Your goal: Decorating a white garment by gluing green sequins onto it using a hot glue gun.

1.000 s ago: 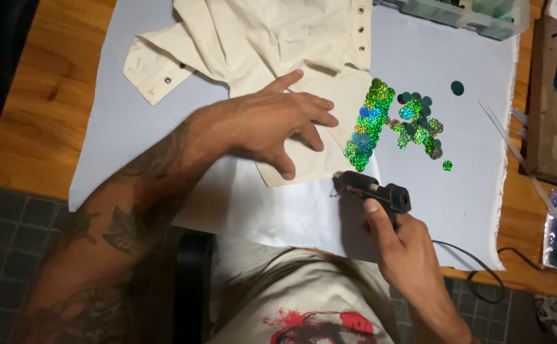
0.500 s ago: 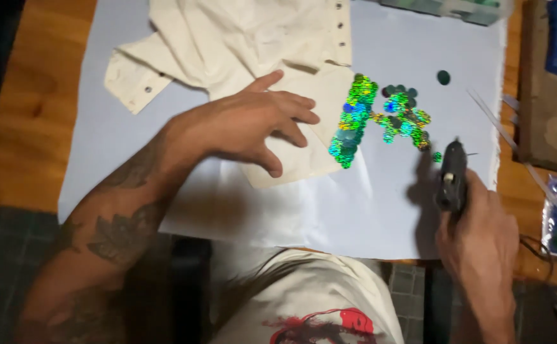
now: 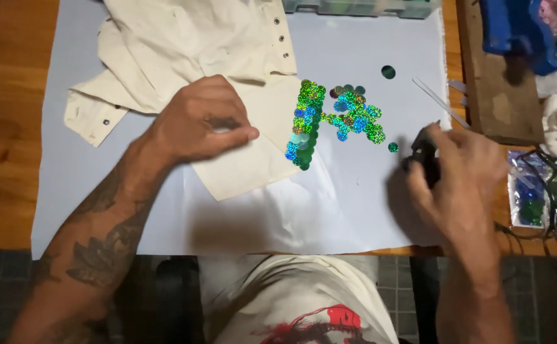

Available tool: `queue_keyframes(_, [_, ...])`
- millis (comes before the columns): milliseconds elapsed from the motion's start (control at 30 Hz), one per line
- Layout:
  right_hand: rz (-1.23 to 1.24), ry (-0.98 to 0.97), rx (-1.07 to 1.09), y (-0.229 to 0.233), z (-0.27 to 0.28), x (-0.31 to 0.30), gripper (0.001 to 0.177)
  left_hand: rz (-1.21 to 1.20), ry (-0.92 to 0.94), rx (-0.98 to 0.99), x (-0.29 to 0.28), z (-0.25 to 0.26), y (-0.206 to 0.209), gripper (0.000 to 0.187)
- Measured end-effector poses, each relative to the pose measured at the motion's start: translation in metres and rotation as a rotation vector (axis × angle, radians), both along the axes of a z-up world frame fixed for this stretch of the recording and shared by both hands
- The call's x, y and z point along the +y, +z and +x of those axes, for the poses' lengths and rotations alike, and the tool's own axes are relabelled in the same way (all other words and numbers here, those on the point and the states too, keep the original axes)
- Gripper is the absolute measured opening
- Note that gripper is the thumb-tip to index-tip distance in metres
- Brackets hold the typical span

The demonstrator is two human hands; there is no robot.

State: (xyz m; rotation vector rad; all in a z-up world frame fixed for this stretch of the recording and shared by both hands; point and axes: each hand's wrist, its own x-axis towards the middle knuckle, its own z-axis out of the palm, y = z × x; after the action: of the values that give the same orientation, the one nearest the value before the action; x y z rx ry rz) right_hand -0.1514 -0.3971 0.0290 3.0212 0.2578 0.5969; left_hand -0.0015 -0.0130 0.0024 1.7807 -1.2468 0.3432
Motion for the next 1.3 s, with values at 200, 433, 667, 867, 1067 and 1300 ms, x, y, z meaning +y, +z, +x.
queue_keyframes(200, [0.401, 0.201, 0.142, -0.039, 0.065, 0.027, 0.031, -0.046, 0.114, -0.041, 0.002, 0.004, -0.021, 0.023])
queue_keyframes(433, [0.364, 0.228, 0.386, -0.035, 0.104, 0.049, 0.043, -0.106, 0.162, 0.008, 0.002, -0.013, -0.014, 0.026])
queue_keyframes(667, [0.384, 0.077, 0.46, -0.029, 0.102, 0.047, 0.019, -0.111, 0.202, 0.01, -0.006, -0.02, -0.008, 0.025])
queue_keyframes(867, [0.687, -0.017, 0.338, -0.02, 0.08, 0.051, 0.018, -0.153, 0.293, 0.195, -0.033, -0.056, 0.004, 0.01])
queue_keyframes(1067, [1.485, 0.038, 0.407, -0.012, 0.046, 0.096, 0.031, -0.249, 0.296, 0.803, -0.089, -0.085, -0.013, 0.029])
queue_keyframes(1300, [1.842, 0.046, 0.436, -0.032, 0.027, 0.095, 0.03, -0.299, 0.223, 1.242, -0.1, -0.099, -0.005, 0.022])
